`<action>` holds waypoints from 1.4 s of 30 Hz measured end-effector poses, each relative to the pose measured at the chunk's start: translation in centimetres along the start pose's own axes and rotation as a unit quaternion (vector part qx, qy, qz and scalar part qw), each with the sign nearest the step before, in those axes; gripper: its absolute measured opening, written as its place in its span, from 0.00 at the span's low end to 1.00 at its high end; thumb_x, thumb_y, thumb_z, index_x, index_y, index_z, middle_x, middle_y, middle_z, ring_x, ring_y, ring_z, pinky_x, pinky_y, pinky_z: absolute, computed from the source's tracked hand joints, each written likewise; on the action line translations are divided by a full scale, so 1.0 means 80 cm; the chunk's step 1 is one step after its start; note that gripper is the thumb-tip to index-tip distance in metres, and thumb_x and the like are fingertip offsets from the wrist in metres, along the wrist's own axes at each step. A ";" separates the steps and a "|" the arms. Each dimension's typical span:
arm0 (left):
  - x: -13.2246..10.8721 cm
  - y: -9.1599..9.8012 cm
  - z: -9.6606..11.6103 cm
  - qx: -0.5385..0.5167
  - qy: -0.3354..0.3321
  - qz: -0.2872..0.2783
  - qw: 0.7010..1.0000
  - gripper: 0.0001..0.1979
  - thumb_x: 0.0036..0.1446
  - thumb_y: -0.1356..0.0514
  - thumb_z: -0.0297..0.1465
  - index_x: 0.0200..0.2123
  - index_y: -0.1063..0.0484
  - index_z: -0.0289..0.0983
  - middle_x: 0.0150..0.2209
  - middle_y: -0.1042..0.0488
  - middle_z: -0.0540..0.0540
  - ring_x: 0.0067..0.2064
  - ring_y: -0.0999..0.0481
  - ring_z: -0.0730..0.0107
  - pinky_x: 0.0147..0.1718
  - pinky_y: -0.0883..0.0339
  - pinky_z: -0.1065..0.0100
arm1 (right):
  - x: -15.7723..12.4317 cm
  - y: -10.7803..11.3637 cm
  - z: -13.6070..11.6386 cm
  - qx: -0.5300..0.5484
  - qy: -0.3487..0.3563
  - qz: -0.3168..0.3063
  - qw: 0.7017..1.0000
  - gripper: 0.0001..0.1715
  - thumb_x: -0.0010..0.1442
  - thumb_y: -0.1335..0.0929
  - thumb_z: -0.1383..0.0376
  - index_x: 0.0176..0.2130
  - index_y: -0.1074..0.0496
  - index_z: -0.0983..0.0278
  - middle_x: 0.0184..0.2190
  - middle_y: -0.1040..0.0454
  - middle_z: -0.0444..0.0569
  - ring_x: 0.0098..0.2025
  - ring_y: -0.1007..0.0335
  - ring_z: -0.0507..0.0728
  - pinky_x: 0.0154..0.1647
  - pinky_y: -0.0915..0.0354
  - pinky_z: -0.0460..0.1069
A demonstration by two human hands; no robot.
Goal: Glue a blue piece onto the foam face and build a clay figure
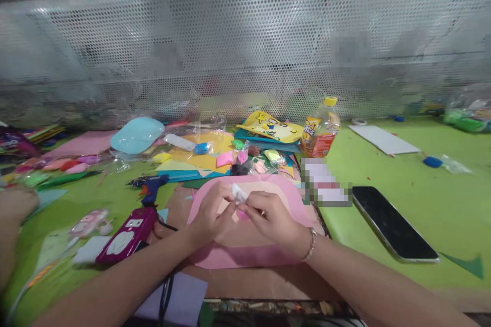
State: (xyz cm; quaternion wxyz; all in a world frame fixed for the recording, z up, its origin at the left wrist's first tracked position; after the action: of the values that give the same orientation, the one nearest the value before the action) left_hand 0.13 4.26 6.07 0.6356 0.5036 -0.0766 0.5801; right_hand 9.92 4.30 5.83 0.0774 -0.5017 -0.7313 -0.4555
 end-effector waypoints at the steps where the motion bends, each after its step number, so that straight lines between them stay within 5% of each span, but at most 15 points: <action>1: 0.001 -0.006 0.000 -0.032 0.005 -0.034 0.999 0.08 0.61 0.51 0.34 0.32 0.39 0.38 0.31 0.35 0.48 0.34 0.35 0.69 0.35 0.39 0.65 | 0.000 -0.004 -0.001 0.002 0.000 -0.006 1.000 0.21 0.64 0.40 0.63 0.20 0.42 0.63 0.18 0.42 0.41 0.21 0.48 0.48 0.23 0.50 0.45; 9: 0.003 -0.035 0.014 -0.046 -0.009 -0.148 0.988 0.21 0.58 0.53 0.49 0.28 0.37 0.37 0.31 0.38 0.45 0.36 0.38 0.65 0.37 0.41 0.62 | -0.002 -0.004 -0.006 -0.045 -0.001 0.031 0.999 0.20 0.65 0.43 0.64 0.22 0.42 0.63 0.18 0.40 0.42 0.22 0.45 0.50 0.25 0.49 0.46; 20: -0.001 -0.050 -0.001 -0.130 0.068 -0.178 0.973 0.11 0.59 0.48 0.37 0.29 0.38 0.36 0.30 0.39 0.48 0.35 0.39 0.70 0.36 0.41 0.66 | -0.002 -0.005 0.008 0.036 -0.052 -0.009 0.998 0.21 0.66 0.44 0.60 0.23 0.45 0.63 0.19 0.42 0.41 0.23 0.46 0.49 0.25 0.48 0.46; 27: 0.001 -0.046 -0.008 -0.139 0.085 -0.164 0.973 0.20 0.62 0.57 0.44 0.26 0.38 0.37 0.29 0.38 0.48 0.35 0.38 0.68 0.37 0.42 0.64 | 0.000 -0.014 0.006 0.043 -0.063 -0.048 0.996 0.17 0.66 0.44 0.63 0.25 0.43 0.62 0.22 0.38 0.42 0.25 0.44 0.49 0.27 0.46 0.45; 31: 0.003 -0.041 -0.010 -0.131 0.048 -0.121 0.983 0.21 0.54 0.48 0.51 0.26 0.38 0.37 0.28 0.38 0.48 0.35 0.38 0.68 0.36 0.42 0.64 | 0.001 -0.014 0.002 -0.011 -0.046 -0.051 0.998 0.15 0.64 0.44 0.65 0.26 0.44 0.62 0.22 0.38 0.43 0.25 0.44 0.50 0.27 0.46 0.46; 38: 0.005 -0.039 -0.019 -0.134 0.086 -0.120 0.980 0.14 0.53 0.41 0.41 0.24 0.36 0.37 0.31 0.37 0.49 0.35 0.37 0.70 0.34 0.40 0.66 | 0.003 -0.018 0.013 0.098 -0.064 -0.074 0.990 0.16 0.66 0.44 0.62 0.27 0.41 0.63 0.25 0.37 0.43 0.27 0.43 0.50 0.29 0.45 0.46; 42: 0.006 -0.028 -0.026 -0.104 0.139 -0.079 0.982 0.08 0.53 0.40 0.37 0.28 0.32 0.38 0.40 0.37 0.46 0.46 0.37 0.65 0.45 0.40 0.63 | 0.005 -0.014 0.022 0.142 -0.062 -0.049 0.987 0.18 0.66 0.44 0.59 0.27 0.42 0.63 0.26 0.39 0.43 0.29 0.44 0.50 0.31 0.45 0.46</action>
State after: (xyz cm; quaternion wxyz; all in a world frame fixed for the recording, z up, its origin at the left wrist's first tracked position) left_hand 1.10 6.47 4.18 0.7328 0.3539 -0.0071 0.5811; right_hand 9.42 5.78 4.43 0.0801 -0.4763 -0.8159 -0.3180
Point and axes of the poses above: each hand's wrist, its own x-axis towards the middle knuckle, its own y-axis out of the back of the hand, z = x × y, the point moved 10 cm from there along x, towards the middle knuckle
